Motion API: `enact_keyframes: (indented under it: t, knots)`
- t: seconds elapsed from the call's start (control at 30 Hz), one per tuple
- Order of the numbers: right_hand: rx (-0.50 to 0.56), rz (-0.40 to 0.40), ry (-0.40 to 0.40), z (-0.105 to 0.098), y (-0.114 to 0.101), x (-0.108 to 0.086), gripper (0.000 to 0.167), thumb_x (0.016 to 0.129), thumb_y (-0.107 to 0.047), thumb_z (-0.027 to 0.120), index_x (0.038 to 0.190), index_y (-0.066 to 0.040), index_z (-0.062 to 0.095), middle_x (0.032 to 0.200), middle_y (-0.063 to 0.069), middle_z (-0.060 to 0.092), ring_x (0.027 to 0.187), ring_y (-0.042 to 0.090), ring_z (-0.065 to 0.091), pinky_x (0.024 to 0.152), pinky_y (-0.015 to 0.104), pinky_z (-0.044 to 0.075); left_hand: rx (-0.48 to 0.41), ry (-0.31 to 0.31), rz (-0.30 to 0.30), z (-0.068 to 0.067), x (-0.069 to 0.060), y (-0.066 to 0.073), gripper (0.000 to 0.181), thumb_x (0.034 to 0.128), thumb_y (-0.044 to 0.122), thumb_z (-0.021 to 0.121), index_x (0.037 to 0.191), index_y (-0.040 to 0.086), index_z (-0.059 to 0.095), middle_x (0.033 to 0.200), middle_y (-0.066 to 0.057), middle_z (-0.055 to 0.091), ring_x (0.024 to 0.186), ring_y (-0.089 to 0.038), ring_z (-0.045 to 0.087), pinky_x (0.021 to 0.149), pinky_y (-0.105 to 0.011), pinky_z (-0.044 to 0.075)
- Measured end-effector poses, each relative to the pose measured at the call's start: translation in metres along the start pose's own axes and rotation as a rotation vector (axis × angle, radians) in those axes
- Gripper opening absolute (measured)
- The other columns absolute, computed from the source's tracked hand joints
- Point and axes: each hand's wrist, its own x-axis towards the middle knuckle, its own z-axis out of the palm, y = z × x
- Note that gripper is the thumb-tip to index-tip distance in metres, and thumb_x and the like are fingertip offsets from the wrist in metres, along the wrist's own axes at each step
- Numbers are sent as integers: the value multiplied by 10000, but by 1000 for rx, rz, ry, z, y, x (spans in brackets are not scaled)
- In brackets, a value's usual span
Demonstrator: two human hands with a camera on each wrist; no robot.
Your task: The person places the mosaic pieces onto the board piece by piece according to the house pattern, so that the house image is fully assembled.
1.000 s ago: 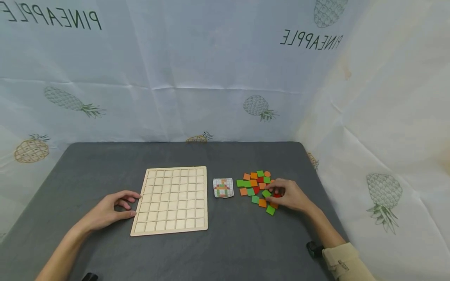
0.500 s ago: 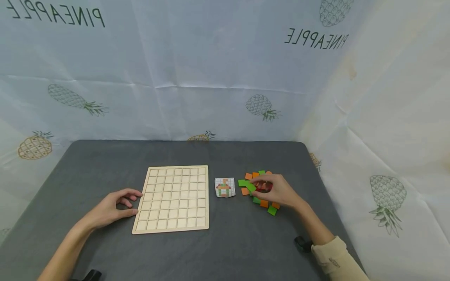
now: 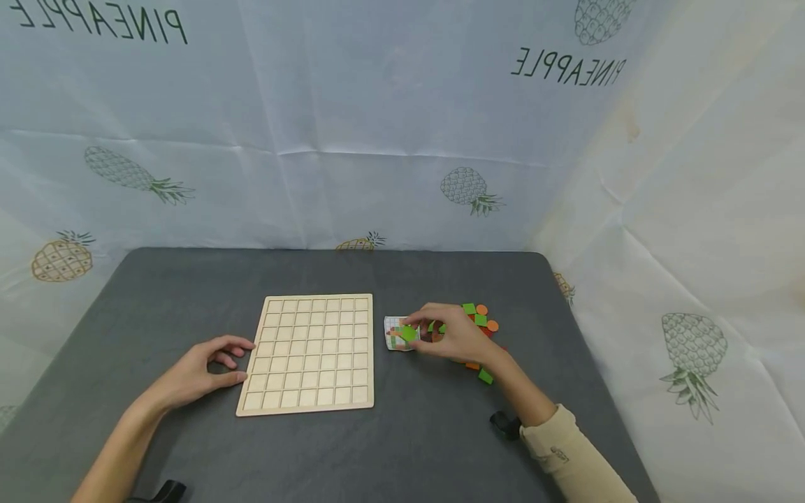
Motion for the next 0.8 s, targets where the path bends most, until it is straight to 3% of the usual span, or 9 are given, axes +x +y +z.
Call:
enact_keyframes:
  t: [0.17, 0.4, 0.63, 0.8]
  knots:
    - [6, -14, -25, 15, -5, 13, 317, 908, -134, 890, 1213, -133, 805, 958, 22, 738, 808, 218, 670, 708, 368, 595, 1, 0, -3, 2, 0, 2, 512, 932, 169, 870, 1390, 64, 666, 1237, -133, 659, 983, -110, 614, 832, -272, 530]
    - [35, -72, -96, 39, -11, 29, 332, 910, -114, 880, 1221, -37, 793, 944, 72, 726, 779, 232, 662, 700, 325, 594, 2, 7, -3, 3, 0, 4, 512, 926, 154, 872, 1387, 62, 669, 1222, -125, 652, 979, -119, 608, 828, -273, 524]
    - [59, -36, -161, 60, -17, 44, 315, 926, -160, 874, 1228, -107, 802, 1013, 10, 739, 851, 177, 664, 717, 279, 576, 2, 14, -8, 3, -2, 3, 512, 928, 142, 869, 1392, 70, 665, 1238, -114, 650, 986, -114, 603, 825, -277, 519]
    - [75, -35, -190, 71, -20, 56, 330, 927, -169, 875, 1235, -80, 798, 1019, 8, 742, 827, 200, 676, 718, 276, 582, 9, 18, -6, 3, -3, 1, 513, 928, 149, 870, 1391, 67, 665, 1241, -117, 649, 989, -116, 603, 822, -279, 516]
